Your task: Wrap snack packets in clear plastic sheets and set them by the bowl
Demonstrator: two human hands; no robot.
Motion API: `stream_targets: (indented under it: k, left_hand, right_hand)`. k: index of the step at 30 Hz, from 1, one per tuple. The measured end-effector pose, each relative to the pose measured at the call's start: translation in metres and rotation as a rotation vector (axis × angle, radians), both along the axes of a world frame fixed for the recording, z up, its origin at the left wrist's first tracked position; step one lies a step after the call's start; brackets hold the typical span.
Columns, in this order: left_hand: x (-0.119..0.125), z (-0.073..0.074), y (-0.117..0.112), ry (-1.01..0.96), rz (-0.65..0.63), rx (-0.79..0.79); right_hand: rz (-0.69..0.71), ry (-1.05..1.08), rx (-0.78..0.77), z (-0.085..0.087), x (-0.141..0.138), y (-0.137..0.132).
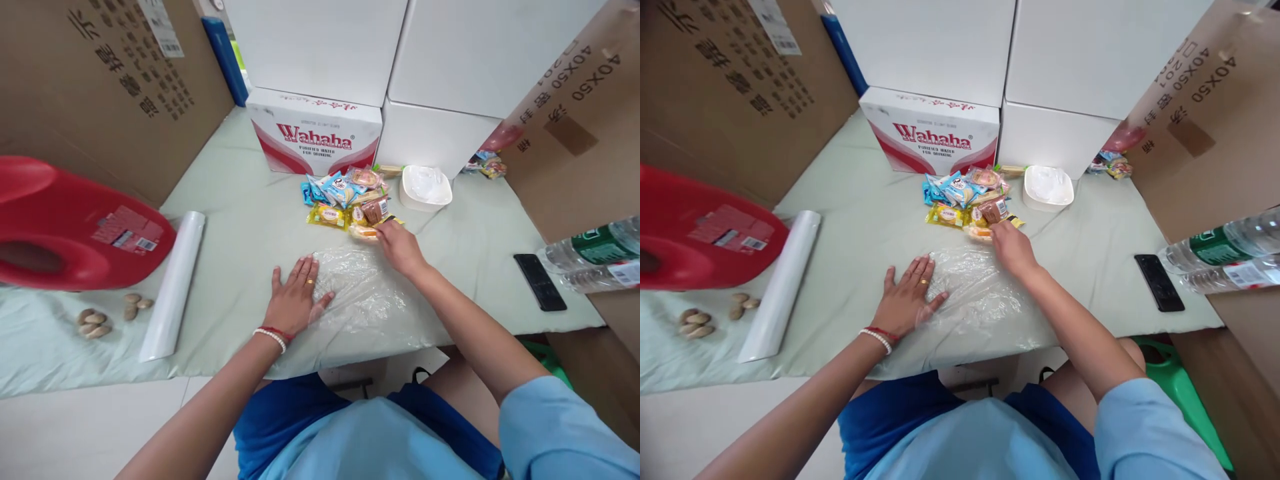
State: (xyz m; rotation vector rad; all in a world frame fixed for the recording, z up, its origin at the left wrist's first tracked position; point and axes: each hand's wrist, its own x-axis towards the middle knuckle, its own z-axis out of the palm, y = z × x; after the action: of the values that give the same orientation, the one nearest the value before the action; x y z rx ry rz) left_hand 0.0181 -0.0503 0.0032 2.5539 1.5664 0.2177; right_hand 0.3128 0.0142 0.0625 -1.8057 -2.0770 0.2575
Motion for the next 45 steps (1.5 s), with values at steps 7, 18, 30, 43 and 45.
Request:
stream_targets:
  k: [7, 18, 30, 43, 45]
  left_hand:
    - [-0.002, -0.002, -0.001, -0.05, -0.02, 0.014]
    - [0.0, 0.0, -0.001, -0.048, -0.007, -0.024]
    - [0.003, 0.001, -0.002, 0.002, 0.023, -0.018]
    - [0.0, 0.001, 0.0, 0.076, -0.053, -0.021]
    - [0.001, 0.002, 0.0, 0.092, -0.048, -0.018]
  right_hand:
    - [-0.277, 0.663, 0.117, 0.004, 0.015, -0.056]
    - [0.26, 0.184, 0.147, -0.031, 0.005, -0.156]
    - [0.542, -0.032, -0.329, -0.012, -0.018, -0.203]
    - [0.168, 0.149, -0.151, 0.01, -0.021, -0.104]
    - [0.231, 0.055, -0.226, -0.002, -0.029, -0.091]
